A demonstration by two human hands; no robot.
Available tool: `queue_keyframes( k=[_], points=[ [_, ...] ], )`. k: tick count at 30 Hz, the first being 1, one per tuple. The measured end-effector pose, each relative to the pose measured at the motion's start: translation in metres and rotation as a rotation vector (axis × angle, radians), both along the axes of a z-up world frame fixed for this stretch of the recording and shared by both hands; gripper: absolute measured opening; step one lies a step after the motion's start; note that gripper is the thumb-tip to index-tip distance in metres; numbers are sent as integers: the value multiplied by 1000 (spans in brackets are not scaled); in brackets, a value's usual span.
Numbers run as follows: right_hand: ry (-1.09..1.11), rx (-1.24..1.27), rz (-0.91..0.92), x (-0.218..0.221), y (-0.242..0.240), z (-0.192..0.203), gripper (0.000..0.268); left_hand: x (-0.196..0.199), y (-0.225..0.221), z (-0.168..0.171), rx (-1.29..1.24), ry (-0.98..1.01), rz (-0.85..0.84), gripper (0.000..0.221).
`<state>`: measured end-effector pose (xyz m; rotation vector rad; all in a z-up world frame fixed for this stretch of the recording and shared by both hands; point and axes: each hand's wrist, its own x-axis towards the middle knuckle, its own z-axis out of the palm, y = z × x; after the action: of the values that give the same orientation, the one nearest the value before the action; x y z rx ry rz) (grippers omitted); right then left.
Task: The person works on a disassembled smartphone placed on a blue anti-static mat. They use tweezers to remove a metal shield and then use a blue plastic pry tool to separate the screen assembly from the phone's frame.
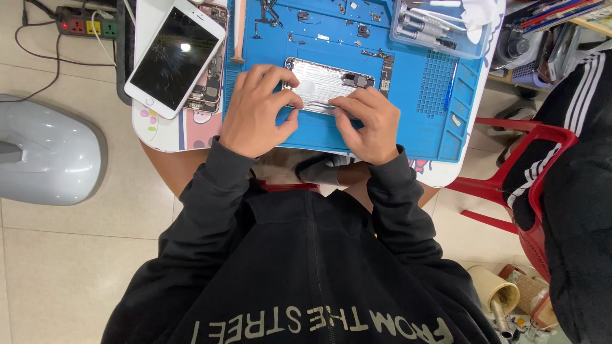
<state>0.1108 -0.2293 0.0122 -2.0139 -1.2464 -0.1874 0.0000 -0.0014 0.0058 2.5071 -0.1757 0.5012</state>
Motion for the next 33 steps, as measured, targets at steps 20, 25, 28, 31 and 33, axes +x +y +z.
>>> queue_keyframes(
  k=[20, 25, 28, 31, 33],
  points=[
    [123, 172, -310, -22, -43, 0, 19, 3, -2, 2, 110, 2, -26, 9],
    [116, 176, -311, -22, -42, -4, 19, -1, -3, 0, 14, 14, -1, 11],
    [100, 215, -397, -21, -46, -9, 23, -3, -4, 4, 37, 1, 15, 11],
    [101, 337, -383, -12, -50, -14, 21, -1, 3, 9, 29, 59, -28, 18],
    [115, 352, -428, -13, -48, -14, 19, -2, 10, 21, -43, 107, -41, 18]
  ],
)
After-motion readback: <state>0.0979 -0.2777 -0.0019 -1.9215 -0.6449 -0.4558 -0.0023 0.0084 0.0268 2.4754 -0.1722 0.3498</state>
